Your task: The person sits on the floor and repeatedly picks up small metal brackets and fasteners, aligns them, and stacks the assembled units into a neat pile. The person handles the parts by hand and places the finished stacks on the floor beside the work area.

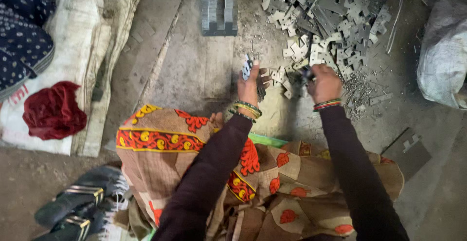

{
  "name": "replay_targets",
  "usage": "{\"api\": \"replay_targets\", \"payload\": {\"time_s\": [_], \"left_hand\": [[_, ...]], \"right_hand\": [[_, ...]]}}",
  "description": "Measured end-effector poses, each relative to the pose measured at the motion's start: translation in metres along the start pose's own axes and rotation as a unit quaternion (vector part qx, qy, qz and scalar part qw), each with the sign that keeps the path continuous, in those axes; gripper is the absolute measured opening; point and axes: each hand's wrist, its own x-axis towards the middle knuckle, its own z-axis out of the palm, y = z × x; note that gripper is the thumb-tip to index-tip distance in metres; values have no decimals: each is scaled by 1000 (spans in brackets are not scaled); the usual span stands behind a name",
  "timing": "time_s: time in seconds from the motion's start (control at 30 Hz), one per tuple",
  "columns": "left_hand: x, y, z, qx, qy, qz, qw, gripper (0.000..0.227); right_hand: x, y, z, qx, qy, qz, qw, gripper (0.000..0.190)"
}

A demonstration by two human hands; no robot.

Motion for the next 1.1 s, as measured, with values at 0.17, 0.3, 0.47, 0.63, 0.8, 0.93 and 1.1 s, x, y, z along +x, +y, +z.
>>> {"api": "replay_targets", "payload": {"time_s": [0.17, 0.3, 0.47, 0.63, 0.8, 0.93, 1.1], "left_hand": [[-13, -10, 3, 61, -67, -50, 995, 42], [-27, 5, 10, 47, -132, -161, 977, 50], [-32, 15, 15, -23, -268, -212, 940, 60], [-29, 8, 11, 17, -204, -165, 965, 53], [-26, 6, 5, 68, -154, -79, 983, 46], [-26, 4, 13, 54, -195, -162, 966, 53], [-34, 8, 14, 53, -271, -195, 941, 60]], "right_hand": [[2, 16, -38, 337, -48, 226, 913, 32], [1, 13, -35, 482, -111, 223, 840, 34], [-32, -9, 37, -78, -21, 63, 995, 90], [-59, 10, 57, 201, -168, 283, 923, 64], [-29, 34, -9, 499, -85, 368, 780, 31], [-12, 49, -16, 584, -103, 273, 758, 32], [-10, 86, 83, 13, -57, 161, 985, 54]]}}
